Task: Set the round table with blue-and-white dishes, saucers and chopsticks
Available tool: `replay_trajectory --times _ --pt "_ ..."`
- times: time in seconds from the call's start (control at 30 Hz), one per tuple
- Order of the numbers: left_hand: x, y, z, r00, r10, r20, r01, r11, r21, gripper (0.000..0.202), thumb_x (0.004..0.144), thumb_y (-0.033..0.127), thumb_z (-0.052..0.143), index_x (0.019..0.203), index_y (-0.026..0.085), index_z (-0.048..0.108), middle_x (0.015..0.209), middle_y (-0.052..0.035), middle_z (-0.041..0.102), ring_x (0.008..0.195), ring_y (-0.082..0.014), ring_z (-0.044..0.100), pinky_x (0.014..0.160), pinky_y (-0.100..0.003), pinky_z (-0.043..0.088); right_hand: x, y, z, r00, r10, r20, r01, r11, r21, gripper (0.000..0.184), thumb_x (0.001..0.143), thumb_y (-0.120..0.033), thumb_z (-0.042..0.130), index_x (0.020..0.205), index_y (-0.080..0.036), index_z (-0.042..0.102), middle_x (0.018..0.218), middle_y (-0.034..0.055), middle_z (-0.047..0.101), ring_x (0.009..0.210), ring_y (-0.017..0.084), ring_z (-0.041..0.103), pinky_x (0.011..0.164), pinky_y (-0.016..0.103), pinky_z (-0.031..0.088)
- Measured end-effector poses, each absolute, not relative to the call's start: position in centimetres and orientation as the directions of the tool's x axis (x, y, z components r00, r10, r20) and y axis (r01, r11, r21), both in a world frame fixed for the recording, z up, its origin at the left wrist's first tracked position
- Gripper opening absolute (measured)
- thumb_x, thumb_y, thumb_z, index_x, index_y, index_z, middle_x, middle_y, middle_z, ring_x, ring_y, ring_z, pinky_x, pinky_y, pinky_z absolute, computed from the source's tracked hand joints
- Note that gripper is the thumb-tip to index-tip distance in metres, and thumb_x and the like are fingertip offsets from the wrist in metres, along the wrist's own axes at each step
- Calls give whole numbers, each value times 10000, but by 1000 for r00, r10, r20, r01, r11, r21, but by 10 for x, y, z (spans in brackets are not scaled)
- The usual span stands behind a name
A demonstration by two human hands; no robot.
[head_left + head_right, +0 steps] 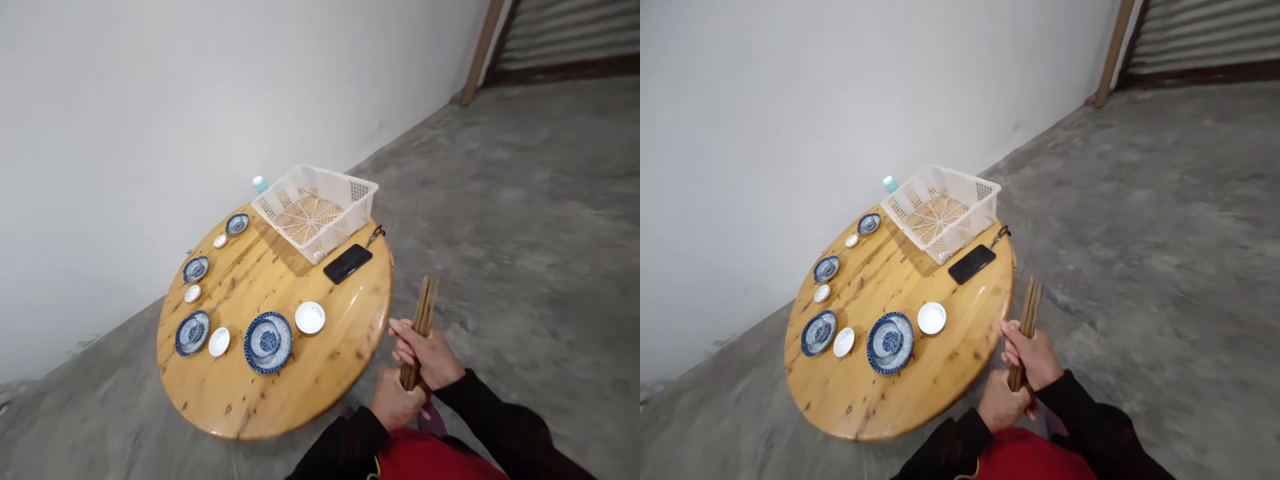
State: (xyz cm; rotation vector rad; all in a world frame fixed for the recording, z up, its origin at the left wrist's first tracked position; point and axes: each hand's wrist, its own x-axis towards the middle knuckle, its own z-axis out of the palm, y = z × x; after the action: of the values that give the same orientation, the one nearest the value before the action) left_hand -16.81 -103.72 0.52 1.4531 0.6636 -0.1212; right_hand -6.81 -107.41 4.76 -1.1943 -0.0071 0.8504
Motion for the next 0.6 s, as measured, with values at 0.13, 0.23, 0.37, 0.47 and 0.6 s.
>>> replay_trajectory --times 0.13,0.23,0.37,0.47,0.6 --pt "-141 -1069 23 759 334 -559 522 199 829 353 801 471 666 650 197 504 516 25 537 417 -94 474 449 -226 373 -26 -1096 70 631 652 -419 -606 78 -792 546 601 -667 857 656 -187 602 400 -107 345 346 41 280 414 246 407" --pt "-131 -1077 33 739 436 -513 469 213 857 428 801 554 677 658 195 491 495 56 456 453 -70 390 471 -220 315 -13 -1095 81 578 691 -435 -638 50 -769 558 583 -666 869 652 -182 602 402 -108 348 349 34 289 424 237 409" --pt "-127 -1074 39 701 534 -472 385 272 882 459 787 568 689 644 199 455 501 66 392 501 -66 334 499 -229 275 -8 -1081 89 513 737 -440 -663 14 -748 590 557 -685 880 670 -179 599 410 -115 336 354 29 292 431 230 405" --pt "-124 -1062 40 670 571 -474 356 313 880 462 776 557 706 630 204 446 490 62 393 480 -65 336 488 -231 270 -8 -1066 92 503 773 -386 -620 12 -784 602 563 -686 883 731 -184 597 451 -102 396 385 46 350 471 244 447" --pt "-117 -1035 43 619 627 -473 285 383 879 514 761 627 720 637 212 441 468 74 359 435 -59 306 451 -232 236 -12 -1051 89 553 791 -262 -415 -11 -910 638 644 -732 810 912 -184 627 647 -11 613 559 131 576 508 252 480"
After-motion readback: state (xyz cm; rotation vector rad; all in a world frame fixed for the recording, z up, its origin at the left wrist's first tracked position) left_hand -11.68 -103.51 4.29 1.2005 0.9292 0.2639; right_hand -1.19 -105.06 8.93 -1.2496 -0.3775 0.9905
